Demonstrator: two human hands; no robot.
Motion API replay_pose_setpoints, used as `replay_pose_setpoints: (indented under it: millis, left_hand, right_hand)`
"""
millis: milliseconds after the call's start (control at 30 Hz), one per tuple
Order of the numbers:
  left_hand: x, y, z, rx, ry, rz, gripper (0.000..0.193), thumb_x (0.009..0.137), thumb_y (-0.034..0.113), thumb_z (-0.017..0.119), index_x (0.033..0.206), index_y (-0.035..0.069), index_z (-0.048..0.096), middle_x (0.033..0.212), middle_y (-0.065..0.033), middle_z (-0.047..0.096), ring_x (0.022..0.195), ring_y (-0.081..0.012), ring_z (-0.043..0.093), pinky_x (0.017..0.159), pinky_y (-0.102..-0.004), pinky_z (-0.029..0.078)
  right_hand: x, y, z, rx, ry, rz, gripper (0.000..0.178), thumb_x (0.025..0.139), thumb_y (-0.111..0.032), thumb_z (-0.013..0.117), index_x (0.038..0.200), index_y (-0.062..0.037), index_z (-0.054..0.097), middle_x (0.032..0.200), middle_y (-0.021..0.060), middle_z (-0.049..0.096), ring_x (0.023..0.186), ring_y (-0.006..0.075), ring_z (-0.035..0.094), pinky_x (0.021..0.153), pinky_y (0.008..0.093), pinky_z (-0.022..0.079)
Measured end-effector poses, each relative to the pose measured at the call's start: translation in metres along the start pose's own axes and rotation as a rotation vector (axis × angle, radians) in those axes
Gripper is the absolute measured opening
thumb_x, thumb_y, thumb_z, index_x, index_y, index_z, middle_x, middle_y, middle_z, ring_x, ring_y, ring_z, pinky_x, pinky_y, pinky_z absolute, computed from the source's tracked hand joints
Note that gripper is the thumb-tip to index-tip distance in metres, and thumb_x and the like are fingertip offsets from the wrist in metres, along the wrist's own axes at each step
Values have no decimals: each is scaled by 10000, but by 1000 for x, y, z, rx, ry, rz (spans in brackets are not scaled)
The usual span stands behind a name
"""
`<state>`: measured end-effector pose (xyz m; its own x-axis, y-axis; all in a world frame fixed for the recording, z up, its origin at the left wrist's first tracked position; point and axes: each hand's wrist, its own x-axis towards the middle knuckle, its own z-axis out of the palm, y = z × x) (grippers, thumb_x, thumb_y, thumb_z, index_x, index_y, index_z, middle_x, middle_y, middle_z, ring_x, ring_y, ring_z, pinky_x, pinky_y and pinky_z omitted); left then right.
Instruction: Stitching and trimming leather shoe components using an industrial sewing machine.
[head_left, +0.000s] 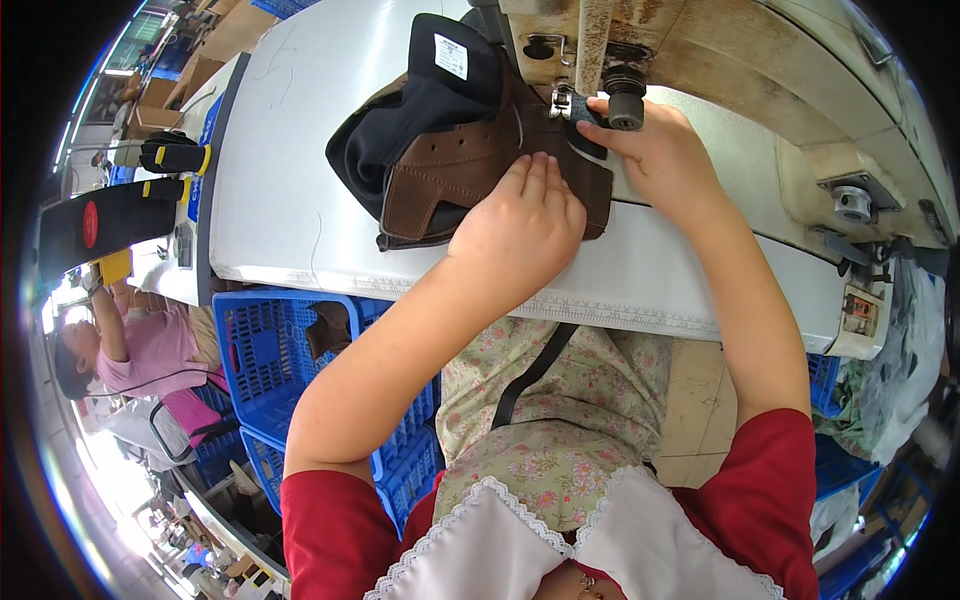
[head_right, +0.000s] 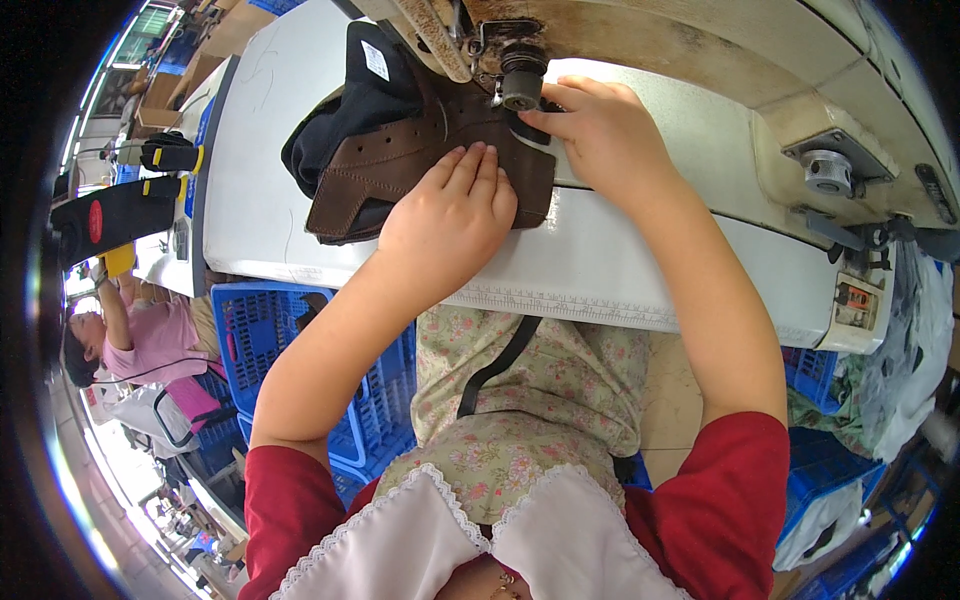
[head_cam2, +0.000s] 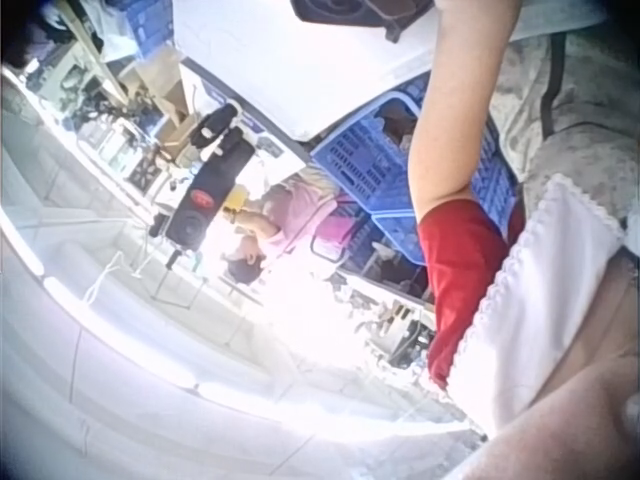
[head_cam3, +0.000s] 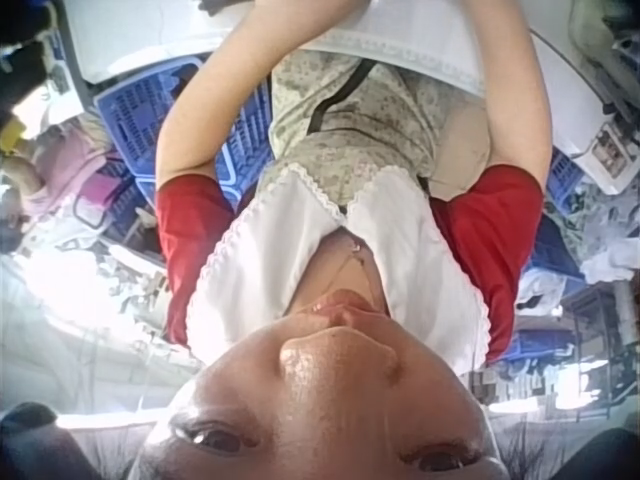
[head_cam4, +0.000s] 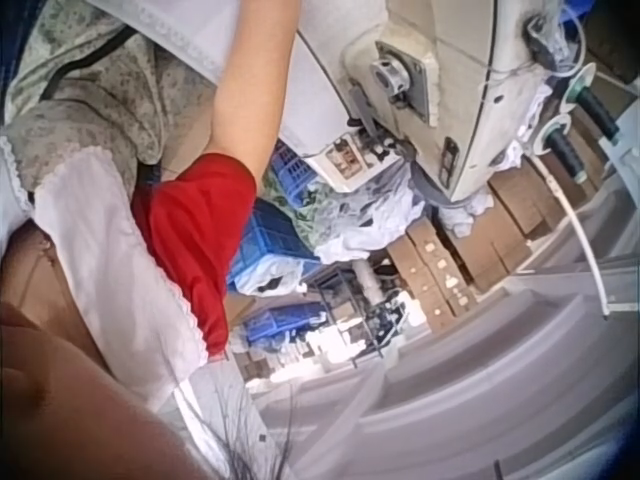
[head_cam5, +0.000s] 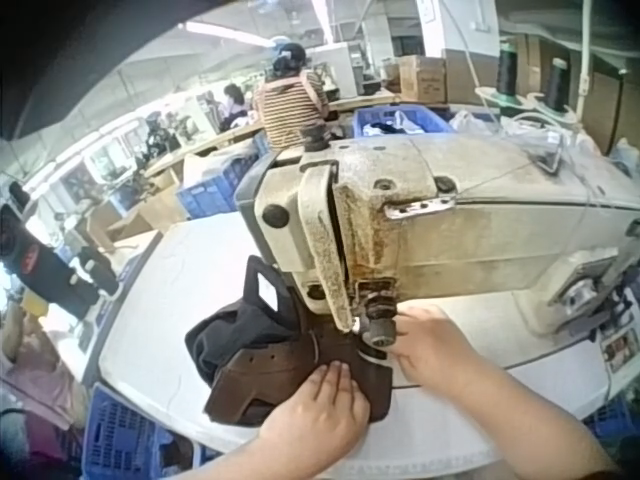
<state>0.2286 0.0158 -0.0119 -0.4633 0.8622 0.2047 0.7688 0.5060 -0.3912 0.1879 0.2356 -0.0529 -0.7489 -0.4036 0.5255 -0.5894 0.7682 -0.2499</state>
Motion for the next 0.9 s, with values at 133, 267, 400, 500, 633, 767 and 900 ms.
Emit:
replay_pose_setpoints:
  millis: [133,267,400,500,633,767,900]
  left_hand:
    - [1,-3,3,-1,17,-10,304,768,178,586,983,-31,639,1117,-230,694,1076,-312,673,1003,-393,498]
    - [3,-10,4,18,18,-6,302,765,178,591,982,-25,639,1129,-219,694,1089,-299,670,1008,-391,496]
    - [3,-16,7,9,7,-8,297,771,176,589,989,-20,637,1144,-197,694,1115,-280,660,1020,-384,488]
    - [3,-20,9,25,14,7,294,778,175,586,997,-15,636,1154,-188,693,1129,-274,654,1025,-381,484]
    - [1,-24,8,36,4,26,291,786,177,585,1003,-9,637,1167,-181,690,1145,-271,646,1032,-379,479]
    - [1,-24,9,8,-3,14,288,792,179,583,1005,-6,637,1171,-181,687,1158,-270,638,1041,-378,470]
    - [1,-29,12,5,2,24,280,795,175,578,1008,4,636,1181,-170,685,1176,-266,627,1055,-377,458]
  right_hand:
    - [2,2,2,7,5,-4,341,798,-21,609,1027,-206,780,1111,5,696,1030,239,628,865,399,490]
    - [5,1,2,-13,19,2,313,801,-35,607,997,-203,784,1073,2,703,987,239,641,846,392,502]
    - [9,0,1,-48,12,0,307,793,-35,613,985,-202,785,1050,-2,704,975,235,644,848,395,512]
    - [10,1,0,-52,-10,19,313,792,-34,615,997,-201,781,1022,-2,703,973,232,643,852,398,514]
    - [11,-2,-1,-83,-21,-1,317,794,-33,615,1008,-203,776,1017,-3,695,981,232,639,859,395,511]
    - [9,-2,0,-122,-44,24,317,791,-25,617,1006,-201,769,1032,1,680,1008,232,628,874,392,503]
    - [11,-4,0,-119,-43,36,327,789,-23,620,1025,-202,758,1033,6,674,1018,234,622,874,395,500]
